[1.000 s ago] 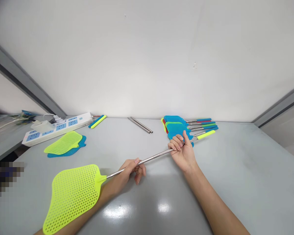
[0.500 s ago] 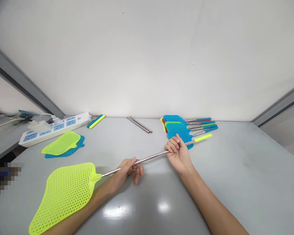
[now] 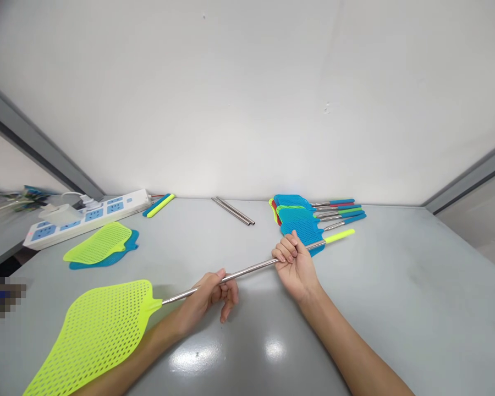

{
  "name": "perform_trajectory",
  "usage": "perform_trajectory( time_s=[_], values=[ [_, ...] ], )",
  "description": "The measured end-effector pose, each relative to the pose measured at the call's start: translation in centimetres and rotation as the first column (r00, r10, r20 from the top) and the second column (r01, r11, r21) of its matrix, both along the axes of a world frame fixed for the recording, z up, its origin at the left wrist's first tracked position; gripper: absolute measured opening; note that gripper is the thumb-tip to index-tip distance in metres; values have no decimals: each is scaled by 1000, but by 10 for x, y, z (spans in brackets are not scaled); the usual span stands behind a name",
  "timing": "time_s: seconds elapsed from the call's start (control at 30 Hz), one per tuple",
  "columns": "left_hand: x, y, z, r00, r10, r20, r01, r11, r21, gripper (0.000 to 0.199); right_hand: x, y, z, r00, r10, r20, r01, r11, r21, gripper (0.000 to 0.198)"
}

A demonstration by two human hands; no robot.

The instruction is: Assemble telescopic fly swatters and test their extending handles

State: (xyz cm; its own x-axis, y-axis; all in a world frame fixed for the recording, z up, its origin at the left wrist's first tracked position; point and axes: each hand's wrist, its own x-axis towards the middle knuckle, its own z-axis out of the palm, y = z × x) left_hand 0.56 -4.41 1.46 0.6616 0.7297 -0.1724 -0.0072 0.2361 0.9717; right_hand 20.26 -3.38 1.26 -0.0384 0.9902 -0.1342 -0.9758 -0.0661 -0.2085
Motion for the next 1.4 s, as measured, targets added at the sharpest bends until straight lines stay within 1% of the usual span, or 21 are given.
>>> perform_trajectory(
  time_s=[0.23,0.53,0.8,0.87,1.0,1.13,1.3,1.4],
  values=[
    [0,-1,0,1000,-7,23,7,1000,-18,52,-3,-1,-2,1000,2,-23,-2,1000,-2,26],
    [0,2,-8,999,-1,40,2,1000,-27,53,-8,-2,-3,1000,-18,-19,18,1000,-5,28],
    [1,1,-9,997,11,80,-3,995,-100,52,-10,-3,0,998,-50,50,51,999,-12,25],
    [2,2,-8,996,11,89,1,991,-137,52,-11,-4,1,997,-54,54,55,998,-7,25],
    [3,4,-6,992,-6,126,39,965,-260,53,-12,-6,1,994,-81,72,81,997,10,27],
    [2,6,-6,981,-12,193,81,932,-353,51,-14,-9,5,986,-105,125,104,994,15,25],
    [0,8,-6,955,-34,296,180,858,-481,47,-15,-13,12,969,-133,208,129,991,32,27],
    [0,8,-7,943,-26,333,204,834,-512,46,-17,-15,15,958,-149,246,143,989,42,29]
  ],
)
